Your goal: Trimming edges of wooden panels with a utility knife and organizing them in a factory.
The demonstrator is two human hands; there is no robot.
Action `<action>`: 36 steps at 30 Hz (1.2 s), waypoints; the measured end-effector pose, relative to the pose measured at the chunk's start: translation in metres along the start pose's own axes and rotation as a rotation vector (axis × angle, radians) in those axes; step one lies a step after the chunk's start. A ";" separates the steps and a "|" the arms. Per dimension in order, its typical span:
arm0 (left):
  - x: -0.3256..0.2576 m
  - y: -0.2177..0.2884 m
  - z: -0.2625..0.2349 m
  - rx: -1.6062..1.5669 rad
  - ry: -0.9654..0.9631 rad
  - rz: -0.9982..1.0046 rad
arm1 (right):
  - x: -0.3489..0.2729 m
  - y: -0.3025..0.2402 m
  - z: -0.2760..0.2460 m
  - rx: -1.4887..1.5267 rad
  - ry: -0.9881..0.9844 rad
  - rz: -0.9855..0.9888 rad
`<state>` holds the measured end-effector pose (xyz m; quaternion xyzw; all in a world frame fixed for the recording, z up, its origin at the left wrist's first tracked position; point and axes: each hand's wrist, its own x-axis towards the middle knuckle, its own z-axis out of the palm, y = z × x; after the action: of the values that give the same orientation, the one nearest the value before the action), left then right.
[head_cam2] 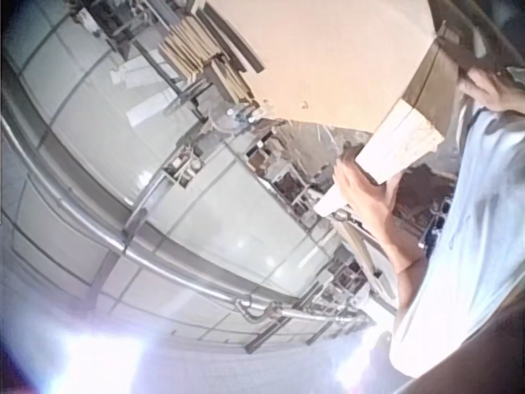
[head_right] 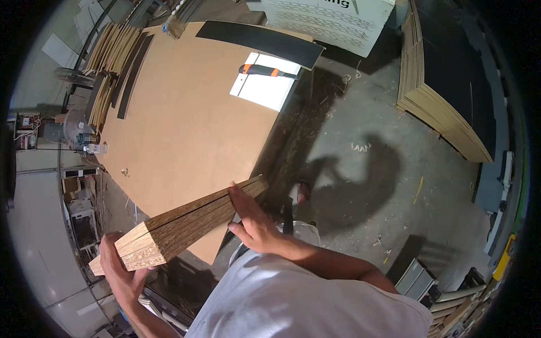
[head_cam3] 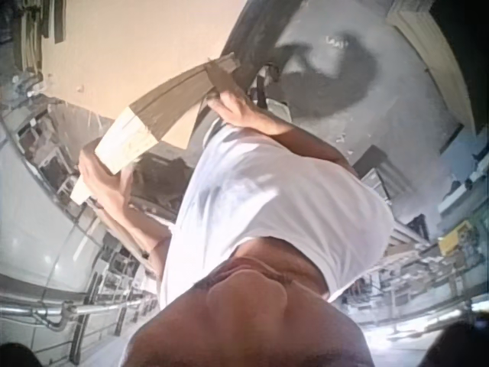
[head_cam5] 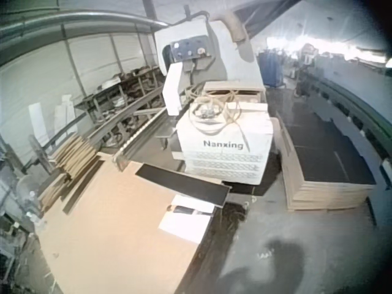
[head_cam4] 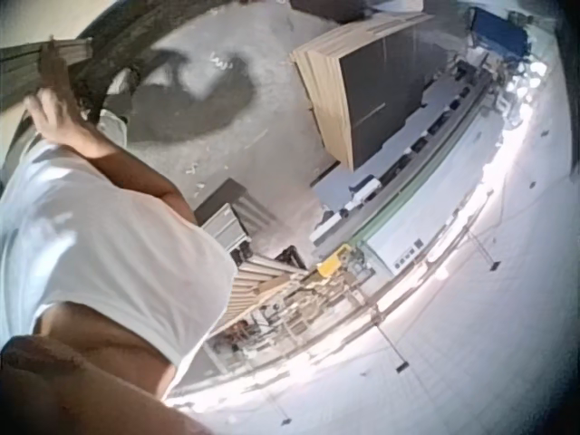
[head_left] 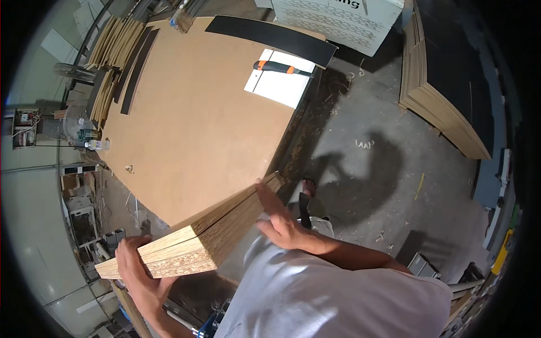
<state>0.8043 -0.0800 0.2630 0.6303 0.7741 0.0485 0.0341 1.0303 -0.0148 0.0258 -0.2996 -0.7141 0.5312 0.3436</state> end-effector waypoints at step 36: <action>0.007 0.029 0.001 0.018 0.072 0.017 | 0.141 0.201 -0.121 0.107 0.548 0.186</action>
<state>0.8311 -0.0668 0.2653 0.6349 0.7699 0.0644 0.0005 1.0579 0.2154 -0.1195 -0.4773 -0.5355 0.4965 0.4888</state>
